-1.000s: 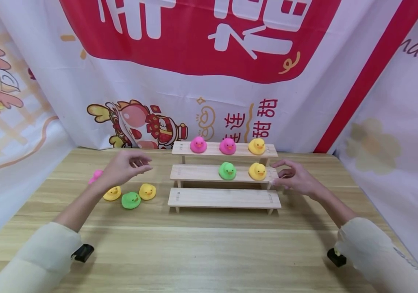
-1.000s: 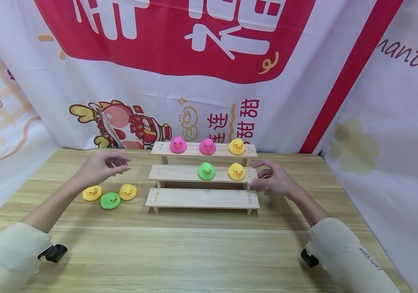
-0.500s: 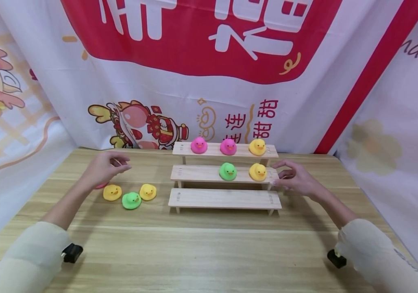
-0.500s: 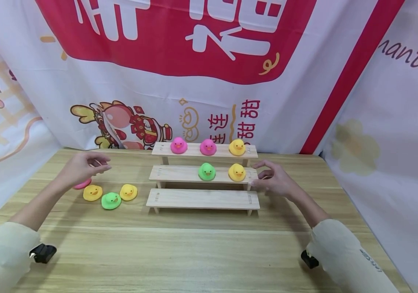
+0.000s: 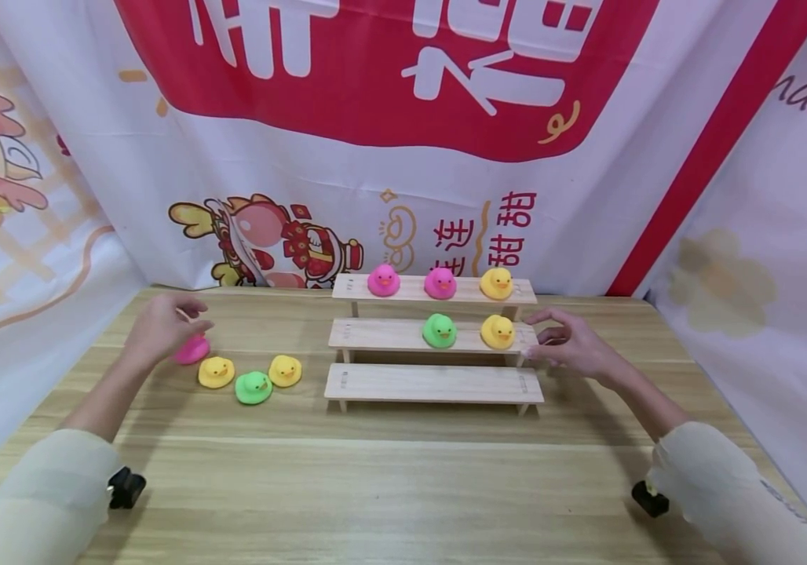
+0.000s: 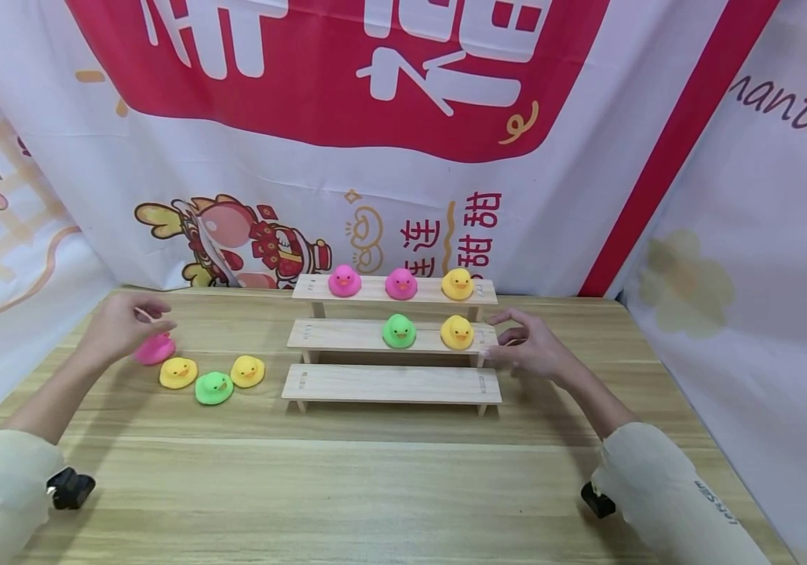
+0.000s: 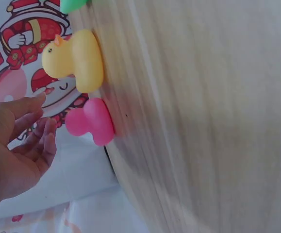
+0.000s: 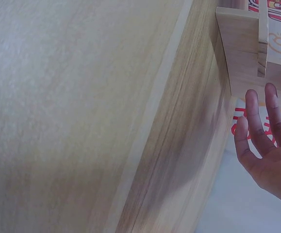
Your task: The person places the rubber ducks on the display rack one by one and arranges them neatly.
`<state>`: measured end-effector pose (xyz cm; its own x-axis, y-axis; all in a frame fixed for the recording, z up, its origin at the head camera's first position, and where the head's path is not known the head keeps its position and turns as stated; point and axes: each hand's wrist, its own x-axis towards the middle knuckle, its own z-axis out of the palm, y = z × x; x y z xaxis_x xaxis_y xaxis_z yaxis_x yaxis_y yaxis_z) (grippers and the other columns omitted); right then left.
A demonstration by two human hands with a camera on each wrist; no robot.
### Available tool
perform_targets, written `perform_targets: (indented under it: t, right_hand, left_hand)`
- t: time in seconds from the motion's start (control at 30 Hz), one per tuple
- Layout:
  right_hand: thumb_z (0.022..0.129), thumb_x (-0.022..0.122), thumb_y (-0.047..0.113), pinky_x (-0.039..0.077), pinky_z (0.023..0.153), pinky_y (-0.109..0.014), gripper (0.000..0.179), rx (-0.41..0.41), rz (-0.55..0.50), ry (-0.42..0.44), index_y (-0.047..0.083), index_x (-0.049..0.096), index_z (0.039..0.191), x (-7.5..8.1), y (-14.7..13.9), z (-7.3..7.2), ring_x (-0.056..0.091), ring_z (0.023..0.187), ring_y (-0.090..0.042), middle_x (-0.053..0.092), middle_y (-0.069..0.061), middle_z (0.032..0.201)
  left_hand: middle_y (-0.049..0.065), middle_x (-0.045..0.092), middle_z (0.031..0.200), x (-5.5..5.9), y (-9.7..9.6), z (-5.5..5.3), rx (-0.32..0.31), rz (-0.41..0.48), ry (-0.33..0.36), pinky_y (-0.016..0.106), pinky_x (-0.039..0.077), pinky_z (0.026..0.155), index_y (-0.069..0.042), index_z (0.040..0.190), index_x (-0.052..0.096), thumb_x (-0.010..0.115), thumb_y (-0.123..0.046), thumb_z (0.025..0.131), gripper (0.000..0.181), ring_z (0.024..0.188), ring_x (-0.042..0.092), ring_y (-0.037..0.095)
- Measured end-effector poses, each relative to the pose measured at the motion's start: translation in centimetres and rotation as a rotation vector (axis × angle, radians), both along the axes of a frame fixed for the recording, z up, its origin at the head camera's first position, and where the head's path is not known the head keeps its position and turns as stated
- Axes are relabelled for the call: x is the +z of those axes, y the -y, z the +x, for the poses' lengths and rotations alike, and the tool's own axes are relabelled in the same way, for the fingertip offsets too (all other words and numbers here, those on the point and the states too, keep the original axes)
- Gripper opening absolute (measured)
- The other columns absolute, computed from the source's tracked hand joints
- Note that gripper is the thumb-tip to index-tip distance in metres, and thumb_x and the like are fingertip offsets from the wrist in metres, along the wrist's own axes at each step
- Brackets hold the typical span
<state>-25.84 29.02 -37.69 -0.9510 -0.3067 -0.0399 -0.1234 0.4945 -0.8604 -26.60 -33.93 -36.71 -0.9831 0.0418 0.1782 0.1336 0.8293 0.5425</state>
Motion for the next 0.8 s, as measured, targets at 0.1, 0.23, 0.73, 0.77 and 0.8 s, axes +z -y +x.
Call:
perform_targets:
  t: [0.1, 0.23, 0.73, 0.77, 0.8]
  right_hand:
    - [0.093, 0.079, 0.010, 0.062, 0.071, -0.041, 0.053, 0.000, 0.007, -0.001, -0.001, 0.052, 0.137, 0.1, 0.0, 0.0, 0.067, 0.088, -0.017, 0.070, -0.016, 0.102]
    - [0.093, 0.079, 0.011, 0.062, 0.070, -0.040, 0.054, 0.002, 0.012, -0.003, -0.001, 0.051, 0.138, 0.1, -0.1, 0.0, 0.067, 0.088, -0.017, 0.070, -0.015, 0.103]
    - [0.093, 0.079, 0.012, 0.061, 0.070, -0.039, 0.056, -0.003, 0.018, 0.003, 0.000, 0.050, 0.139, 0.2, 0.2, 0.1, 0.066, 0.089, -0.017, 0.070, -0.017, 0.106]
    - [0.093, 0.079, 0.012, 0.061, 0.070, -0.039, 0.056, -0.004, 0.020, 0.001, 0.000, 0.050, 0.139, 0.2, 0.2, 0.1, 0.066, 0.089, -0.018, 0.070, -0.017, 0.106]
    - [0.093, 0.079, 0.012, 0.061, 0.070, -0.039, 0.056, -0.004, 0.021, 0.000, 0.000, 0.051, 0.139, 0.2, 0.2, 0.1, 0.066, 0.089, -0.018, 0.070, -0.017, 0.106]
  left_hand:
    - [0.039, 0.060, 0.120, -0.3, 0.7, 0.1, 0.049, -0.026, 0.035, 0.060, 0.053, 0.084, 0.014, 0.123, 0.062, 0.075, -0.014, 0.093, 0.043, 0.104, 0.059, 0.050]
    - [0.040, 0.061, 0.119, -0.7, 1.5, 0.2, 0.077, -0.068, 0.047, 0.064, 0.051, 0.085, 0.015, 0.120, 0.063, 0.077, -0.018, 0.091, 0.046, 0.107, 0.057, 0.053]
    - [0.037, 0.068, 0.111, -1.1, 1.9, -0.4, -0.037, -0.080, 0.125, 0.056, 0.055, 0.082, 0.017, 0.113, 0.067, 0.072, -0.010, 0.094, 0.034, 0.098, 0.065, 0.048]
    - [0.037, 0.067, 0.113, -1.1, 1.8, -0.4, -0.050, -0.077, 0.129, 0.053, 0.055, 0.081, 0.017, 0.115, 0.067, 0.072, -0.009, 0.094, 0.034, 0.096, 0.065, 0.046]
    - [0.036, 0.067, 0.113, -1.1, 1.7, -0.5, -0.063, -0.075, 0.132, 0.048, 0.056, 0.078, 0.016, 0.116, 0.067, 0.073, -0.008, 0.093, 0.034, 0.093, 0.066, 0.043]
